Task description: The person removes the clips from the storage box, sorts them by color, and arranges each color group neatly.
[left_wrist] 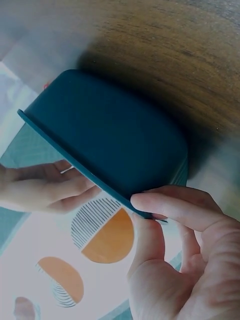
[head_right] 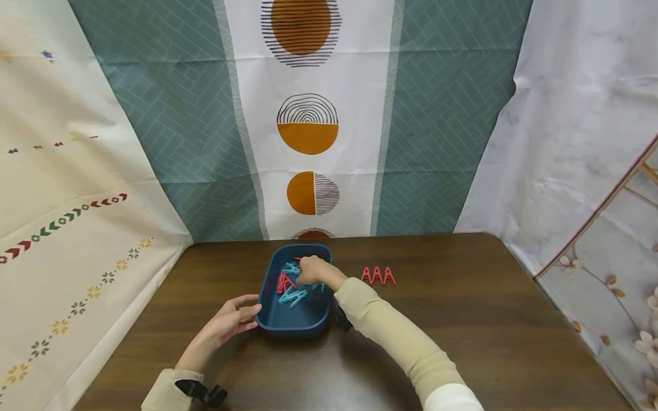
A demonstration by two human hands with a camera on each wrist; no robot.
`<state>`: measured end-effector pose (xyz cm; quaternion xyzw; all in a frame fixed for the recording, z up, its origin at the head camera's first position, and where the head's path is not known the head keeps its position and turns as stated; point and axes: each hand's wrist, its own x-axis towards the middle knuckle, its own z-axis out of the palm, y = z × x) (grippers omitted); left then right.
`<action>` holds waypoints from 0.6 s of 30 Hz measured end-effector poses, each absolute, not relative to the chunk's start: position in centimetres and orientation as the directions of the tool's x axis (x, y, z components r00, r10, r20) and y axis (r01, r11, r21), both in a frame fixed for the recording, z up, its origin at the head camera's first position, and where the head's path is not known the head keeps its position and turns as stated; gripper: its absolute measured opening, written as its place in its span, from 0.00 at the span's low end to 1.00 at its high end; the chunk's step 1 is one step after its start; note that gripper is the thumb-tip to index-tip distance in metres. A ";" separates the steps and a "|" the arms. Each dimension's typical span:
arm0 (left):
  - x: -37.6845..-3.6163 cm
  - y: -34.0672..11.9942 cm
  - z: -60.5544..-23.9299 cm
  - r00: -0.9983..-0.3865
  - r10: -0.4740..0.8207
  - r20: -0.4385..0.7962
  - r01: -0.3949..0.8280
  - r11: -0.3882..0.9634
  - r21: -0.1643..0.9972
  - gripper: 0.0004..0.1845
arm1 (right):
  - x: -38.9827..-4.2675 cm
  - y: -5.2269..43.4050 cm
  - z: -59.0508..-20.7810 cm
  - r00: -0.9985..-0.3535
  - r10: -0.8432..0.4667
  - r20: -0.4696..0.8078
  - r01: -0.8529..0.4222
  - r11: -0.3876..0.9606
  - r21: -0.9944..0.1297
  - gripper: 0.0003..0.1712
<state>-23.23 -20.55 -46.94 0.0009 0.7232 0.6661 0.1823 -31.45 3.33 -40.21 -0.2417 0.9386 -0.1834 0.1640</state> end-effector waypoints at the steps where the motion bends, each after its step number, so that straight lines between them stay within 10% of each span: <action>1: -23.2 -20.6 -46.9 -0.934 0.244 -0.263 -0.241 0.114 0.964 0.34 | -31.6 3.0 -40.2 -0.818 -0.519 -0.247 -0.396 0.821 -0.412 0.09; 10: -23.1 -21.0 -46.5 -0.934 0.230 -0.272 -0.244 0.143 0.959 0.33 | -32.6 -1.2 -41.0 -0.789 -0.479 -0.385 -0.355 0.867 -0.351 0.24; 18: -23.1 -20.8 -46.4 -0.931 0.250 -0.265 -0.232 0.153 0.961 0.33 | -32.1 -3.7 -42.3 -0.863 -0.372 -0.342 -0.269 0.911 -0.311 0.12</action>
